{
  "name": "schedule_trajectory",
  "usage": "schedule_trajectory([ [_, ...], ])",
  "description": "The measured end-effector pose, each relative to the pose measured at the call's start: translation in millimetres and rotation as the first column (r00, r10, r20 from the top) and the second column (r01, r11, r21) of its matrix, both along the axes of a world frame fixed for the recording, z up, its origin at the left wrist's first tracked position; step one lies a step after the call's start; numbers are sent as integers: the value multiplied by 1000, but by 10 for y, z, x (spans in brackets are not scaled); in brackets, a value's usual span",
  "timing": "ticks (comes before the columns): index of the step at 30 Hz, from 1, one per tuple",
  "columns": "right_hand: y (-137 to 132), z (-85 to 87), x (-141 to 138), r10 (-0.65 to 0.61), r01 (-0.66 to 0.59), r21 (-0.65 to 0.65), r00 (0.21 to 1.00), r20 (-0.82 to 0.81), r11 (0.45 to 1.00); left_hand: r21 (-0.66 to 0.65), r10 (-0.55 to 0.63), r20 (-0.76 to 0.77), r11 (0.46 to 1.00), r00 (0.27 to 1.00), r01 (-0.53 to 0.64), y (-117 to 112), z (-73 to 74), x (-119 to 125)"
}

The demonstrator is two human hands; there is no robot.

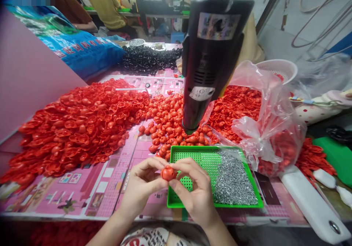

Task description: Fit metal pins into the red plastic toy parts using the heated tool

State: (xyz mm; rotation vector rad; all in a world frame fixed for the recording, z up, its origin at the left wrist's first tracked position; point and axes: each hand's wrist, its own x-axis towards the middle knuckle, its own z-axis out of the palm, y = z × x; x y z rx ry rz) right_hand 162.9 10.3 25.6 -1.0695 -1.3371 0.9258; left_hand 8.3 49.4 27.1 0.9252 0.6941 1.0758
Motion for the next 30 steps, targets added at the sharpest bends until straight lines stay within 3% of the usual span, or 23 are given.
schedule_trajectory([
  [3,-8,-7,16,-70,52,110,984,165,993,19,-4,-43,1000,999,4,-7,21,6],
  [8,-62,-14,-96,-301,153,375,876,377,915,34,163,-124,986,979,-160,-90,42,116],
  [12,59,51,66,-188,8,329,833,520,944,135,229,-228,970,946,-202,-54,25,55],
  [14,246,81,353,-162,-5,227,686,710,974,209,246,-331,961,911,-183,47,-13,-27],
  [15,371,87,534,-223,99,201,526,821,975,262,249,-398,953,883,-151,118,-40,-64],
  [18,812,46,1074,-212,232,139,328,921,963,478,267,-622,874,736,87,356,-138,-104],
  [21,1197,-66,1388,-112,186,78,181,977,979,574,309,-733,759,606,307,536,-203,-56],
  [23,1339,-149,1457,-71,125,56,118,990,991,585,313,-759,713,571,386,608,-198,-38],
  [24,1371,-184,1470,-66,99,56,96,993,993,588,349,-781,690,518,421,640,-180,-50],
  [26,1375,-236,1484,-82,67,77,74,994,995,580,471,-814,682,339,446,727,-129,-133],
  [28,1332,-260,1502,-123,57,119,84,989,991,572,581,-807,720,109,393,870,-82,-286],
  [30,1271,-258,1515,-182,65,175,130,975,982,566,609,-792,759,-45,321,1067,-66,-464],
])
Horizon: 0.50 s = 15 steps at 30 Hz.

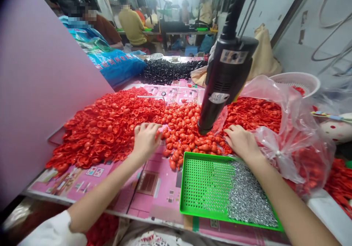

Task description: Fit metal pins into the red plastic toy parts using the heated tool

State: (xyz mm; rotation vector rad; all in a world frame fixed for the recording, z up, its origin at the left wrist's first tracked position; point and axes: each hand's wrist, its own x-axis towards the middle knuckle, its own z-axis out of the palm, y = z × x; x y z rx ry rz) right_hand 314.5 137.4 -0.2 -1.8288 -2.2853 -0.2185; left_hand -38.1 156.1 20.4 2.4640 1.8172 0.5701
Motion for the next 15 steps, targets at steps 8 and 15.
schedule_trajectory([
  [8,-373,106,-232,34,39,203,939,-343,978,41,142,-193,990,971,-137,553,-112,-214],
  [15,-793,180,-758,13,181,184,677,-736,966,-7,126,-203,991,971,-130,716,-126,-180],
])
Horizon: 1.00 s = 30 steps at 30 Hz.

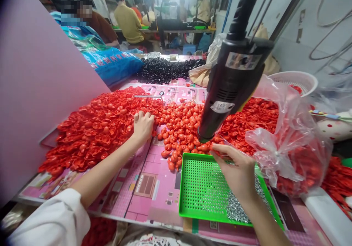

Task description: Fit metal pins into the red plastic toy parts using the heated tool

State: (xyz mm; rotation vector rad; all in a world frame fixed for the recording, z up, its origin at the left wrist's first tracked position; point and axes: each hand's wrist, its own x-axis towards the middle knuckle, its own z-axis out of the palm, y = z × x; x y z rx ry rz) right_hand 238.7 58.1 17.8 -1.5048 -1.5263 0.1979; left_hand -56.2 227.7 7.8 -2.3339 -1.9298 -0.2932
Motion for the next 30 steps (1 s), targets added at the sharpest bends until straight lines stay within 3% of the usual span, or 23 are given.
schedule_trajectory([
  [3,-94,-3,-242,2,-21,-55,948,-319,998,-25,0,28,1000,1000,1,19,33,-18],
  [6,-147,2,-439,19,-67,-75,854,-520,995,-41,-2,88,999,996,5,-34,98,-25],
  [10,-212,39,-643,37,-113,-115,853,-521,987,-54,-28,232,998,972,42,-303,226,12],
  [13,-272,53,-810,44,-65,-39,913,-406,997,-119,-109,412,978,905,172,-730,312,123],
  [14,-291,51,-868,55,-50,24,938,-341,998,-149,-135,509,959,850,242,-902,327,176],
  [15,-309,47,-923,68,-44,96,961,-266,994,-203,-82,743,918,664,340,-1074,333,232],
  [16,-324,39,-972,81,-48,168,978,-194,985,-250,21,884,865,467,436,-1237,329,287],
  [18,-349,20,-1035,111,-80,264,989,-103,961,-267,235,964,816,127,513,-1500,296,379],
  [20,-370,2,-1044,141,-118,294,988,-59,949,-302,406,910,791,-86,532,-1651,248,440],
  [22,-388,-9,-1008,206,-192,287,978,-20,938,-340,526,826,751,-203,566,-1707,202,472],
  [25,-408,-15,-933,326,-313,239,945,-16,919,-340,595,754,718,-280,608,-1708,155,491],
  [30,-420,-25,-895,342,-308,188,920,-189,933,-249,474,825,793,-307,556,-1713,104,517],
])
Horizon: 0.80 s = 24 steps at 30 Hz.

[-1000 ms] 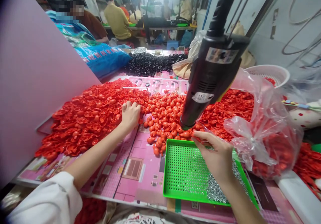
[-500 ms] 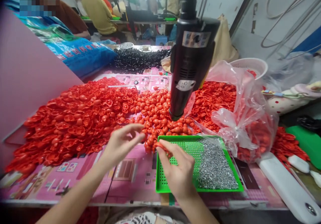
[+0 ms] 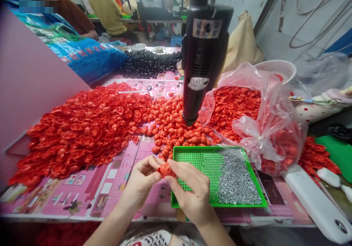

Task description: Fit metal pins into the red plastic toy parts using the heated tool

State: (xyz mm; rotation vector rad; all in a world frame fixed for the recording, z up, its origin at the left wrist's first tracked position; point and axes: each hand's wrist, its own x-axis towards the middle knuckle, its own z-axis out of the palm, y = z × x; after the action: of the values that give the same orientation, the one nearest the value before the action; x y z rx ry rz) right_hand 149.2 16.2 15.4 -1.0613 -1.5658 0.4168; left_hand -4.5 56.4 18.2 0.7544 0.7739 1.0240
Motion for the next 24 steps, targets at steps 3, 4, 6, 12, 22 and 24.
schedule_trajectory([
  [3,5,-12,2,77,-78,-11,996,-50,997,73,31,-5,997,999,-31,-1,-18,24],
  [4,8,-17,5,99,-100,-11,993,-61,995,80,32,4,996,999,-33,1,-19,31],
  [6,16,-26,18,126,-127,-11,989,-72,992,81,25,19,996,1000,-27,9,-9,41],
  [12,56,-19,71,125,-124,39,992,-9,991,79,3,-39,997,999,0,-5,78,38],
  [22,-8,53,28,40,-45,68,996,74,997,209,99,-137,975,986,-68,-99,43,112],
  [24,-30,57,22,7,-11,51,997,74,999,237,86,-193,971,977,-38,-114,55,99],
])
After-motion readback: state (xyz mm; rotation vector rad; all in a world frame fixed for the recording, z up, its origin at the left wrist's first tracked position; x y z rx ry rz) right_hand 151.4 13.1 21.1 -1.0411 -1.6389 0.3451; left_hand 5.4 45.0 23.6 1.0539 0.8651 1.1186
